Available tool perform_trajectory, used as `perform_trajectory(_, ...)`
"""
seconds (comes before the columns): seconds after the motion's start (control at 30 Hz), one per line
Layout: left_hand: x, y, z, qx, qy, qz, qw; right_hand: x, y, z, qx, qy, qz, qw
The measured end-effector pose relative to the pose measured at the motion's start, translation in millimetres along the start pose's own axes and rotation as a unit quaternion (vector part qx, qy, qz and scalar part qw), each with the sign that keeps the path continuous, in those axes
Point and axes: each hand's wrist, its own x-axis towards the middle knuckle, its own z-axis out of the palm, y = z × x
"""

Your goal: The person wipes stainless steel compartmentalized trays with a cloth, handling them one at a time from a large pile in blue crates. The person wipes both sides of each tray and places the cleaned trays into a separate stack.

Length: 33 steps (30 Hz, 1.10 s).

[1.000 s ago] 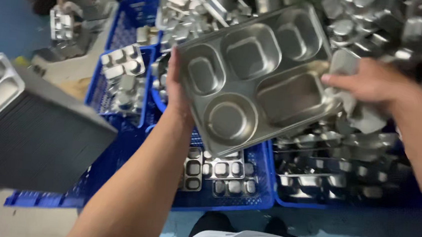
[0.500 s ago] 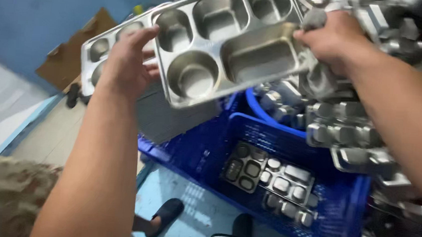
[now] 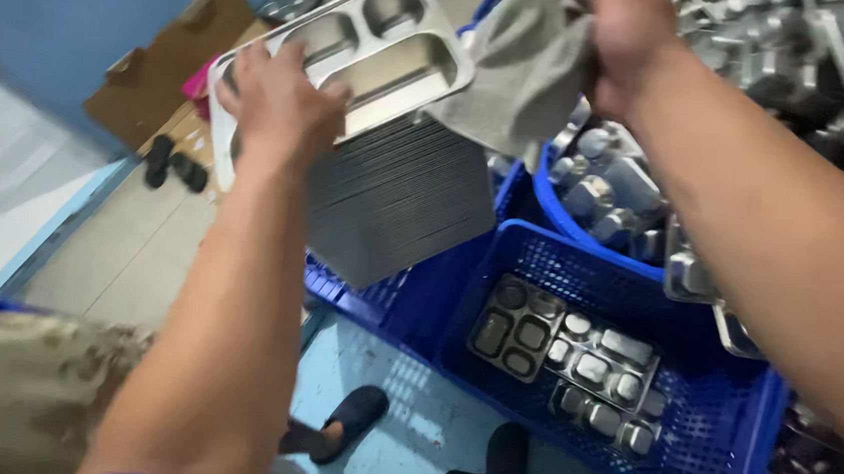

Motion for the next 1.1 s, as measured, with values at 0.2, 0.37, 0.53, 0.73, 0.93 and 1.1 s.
perform_trajectory(0.2, -26, 172, 57, -0.554, -0.232, 0.239, 0.763, -153, -56, -38, -0.006, -0.039, -0.022, 0.999)
perform_trajectory(0.37, -68, 279, 61, -0.576, -0.550, 0.326, 0.509, -265, -99, -60, -0.184, 0.107, -0.008, 0.977)
perform_trajectory(0.53, -144, 372, 78, -0.580, -0.625, 0.321, 0.412, -377, -113, -98, -0.522, 0.310, 0.105, 0.788)
perform_trajectory(0.73, -201, 436, 76, -0.559, -0.617, 0.298, 0.468, -481, -100, -151, -0.536, 0.442, 0.186, 0.695)
perform_trajectory(0.93, -324, 475, 61, -0.540, -0.411, 0.457, 0.575, -508, -76, -194, -0.328, 0.499, -0.003, 0.802)
perform_trajectory(1.1, -402, 502, 86, -0.473, -0.478, 0.411, 0.615, -572, -100, -196, -0.560, 0.398, 0.173, 0.706)
